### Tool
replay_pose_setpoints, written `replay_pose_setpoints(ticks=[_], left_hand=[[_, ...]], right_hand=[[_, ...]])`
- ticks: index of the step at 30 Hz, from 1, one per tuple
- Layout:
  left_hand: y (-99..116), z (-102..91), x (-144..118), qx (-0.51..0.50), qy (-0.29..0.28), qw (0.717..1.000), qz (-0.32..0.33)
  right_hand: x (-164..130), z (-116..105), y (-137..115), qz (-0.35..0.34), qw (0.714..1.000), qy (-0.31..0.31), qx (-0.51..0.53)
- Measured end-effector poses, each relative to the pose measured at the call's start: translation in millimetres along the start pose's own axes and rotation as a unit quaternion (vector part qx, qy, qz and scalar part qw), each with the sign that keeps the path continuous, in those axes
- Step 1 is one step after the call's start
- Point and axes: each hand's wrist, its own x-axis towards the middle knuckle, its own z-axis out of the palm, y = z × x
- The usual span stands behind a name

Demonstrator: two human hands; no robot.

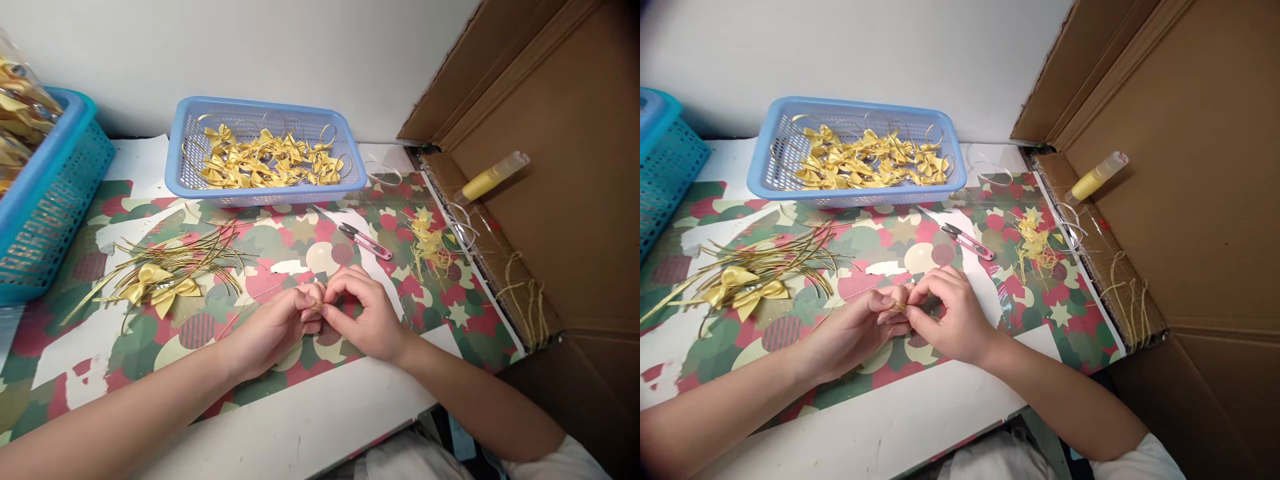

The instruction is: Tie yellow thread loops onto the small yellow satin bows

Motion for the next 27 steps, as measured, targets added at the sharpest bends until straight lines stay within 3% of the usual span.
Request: replay_pose_setpoints(ticks=[11, 22, 27], left_hand=[[0.0, 1.2, 1.4, -0.001, 0.036, 0.999, 0.003], [0.3, 6.8, -0.2, 0.045, 0.041, 0.998, 0.011], [0.6, 4.6, 0.3, 0.039, 0.017, 0.999, 0.021]], right_hand=[[0.0, -5.7, -4.6, -0.045, 0.999, 0.022, -0.008], [0.3, -3.2, -2.8, -0.022, 1.0, 0.021, -0.009], [1.3, -8.9, -2.0, 0.0, 1.0, -0.016, 0.024]])
